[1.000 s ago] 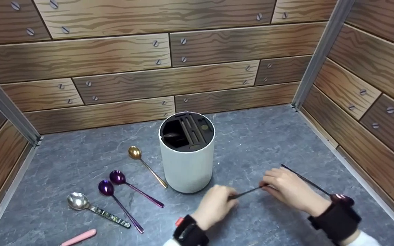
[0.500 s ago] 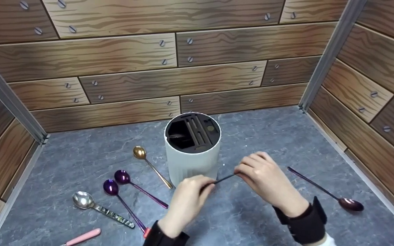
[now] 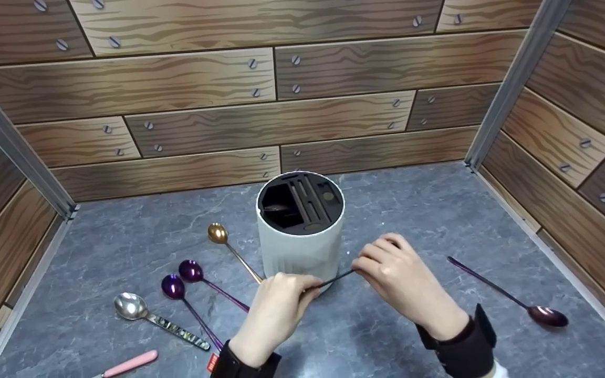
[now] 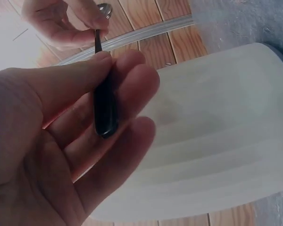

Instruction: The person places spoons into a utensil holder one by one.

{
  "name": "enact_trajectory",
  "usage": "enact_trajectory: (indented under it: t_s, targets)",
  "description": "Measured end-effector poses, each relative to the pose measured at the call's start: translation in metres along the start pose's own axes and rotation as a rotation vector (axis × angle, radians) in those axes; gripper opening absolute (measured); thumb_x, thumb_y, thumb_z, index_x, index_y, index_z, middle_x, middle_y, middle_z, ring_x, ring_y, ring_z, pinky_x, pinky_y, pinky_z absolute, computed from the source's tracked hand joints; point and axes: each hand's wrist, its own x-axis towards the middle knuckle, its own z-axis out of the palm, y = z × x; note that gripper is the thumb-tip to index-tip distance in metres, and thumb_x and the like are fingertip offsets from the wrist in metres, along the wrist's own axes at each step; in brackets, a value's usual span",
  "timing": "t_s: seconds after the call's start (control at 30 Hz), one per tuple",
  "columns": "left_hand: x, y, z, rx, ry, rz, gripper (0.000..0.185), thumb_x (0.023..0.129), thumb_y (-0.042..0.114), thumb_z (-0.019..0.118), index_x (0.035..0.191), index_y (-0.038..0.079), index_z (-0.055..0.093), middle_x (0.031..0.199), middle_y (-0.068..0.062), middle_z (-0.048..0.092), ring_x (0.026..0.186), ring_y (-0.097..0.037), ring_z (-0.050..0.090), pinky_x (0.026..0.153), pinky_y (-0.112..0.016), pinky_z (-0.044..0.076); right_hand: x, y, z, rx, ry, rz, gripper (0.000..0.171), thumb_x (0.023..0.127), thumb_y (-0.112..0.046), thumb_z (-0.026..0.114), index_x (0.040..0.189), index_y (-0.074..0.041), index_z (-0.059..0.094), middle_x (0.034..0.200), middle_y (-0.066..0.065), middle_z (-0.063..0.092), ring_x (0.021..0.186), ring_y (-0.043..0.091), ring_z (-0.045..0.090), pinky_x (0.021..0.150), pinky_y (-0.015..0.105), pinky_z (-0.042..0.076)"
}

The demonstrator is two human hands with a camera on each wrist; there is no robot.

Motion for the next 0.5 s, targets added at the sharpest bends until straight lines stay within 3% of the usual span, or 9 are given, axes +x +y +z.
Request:
enact_trajectory:
  t_s: [0.33,0.5]
  targets:
    - [0.0015,-0.0016,0.0040,-0.054,0.038,-0.015,0.011,0.095,0.017,0.075,0.102,0.019,0.083,0.088,0.006,0.082,0.077,-0.013,0.076,0.066,-0.031,0.058,0.0016,-0.0004,-0.0019,-0.032,0.042,0.007,0.019,0.077,-0.007,0.089,0.091,-0.015,0.079,0.091,-0.004,0.075,0.090,0.015,0.070,0.098,0.047,0.056]
    - [0.0033,-0.0030,0.0070,-0.100,0.089,-0.003,0.011,0.096,0.017,0.073,0.103,0.017,0.082,0.086,0.006,0.082,0.075,-0.011,0.076,0.067,-0.030,0.059,0.0038,0.0001,-0.0049,-0.004,0.141,0.051,0.027,0.075,-0.009,0.088,0.101,-0.014,0.080,0.106,0.003,0.079,0.101,0.023,0.072,0.110,0.051,0.051]
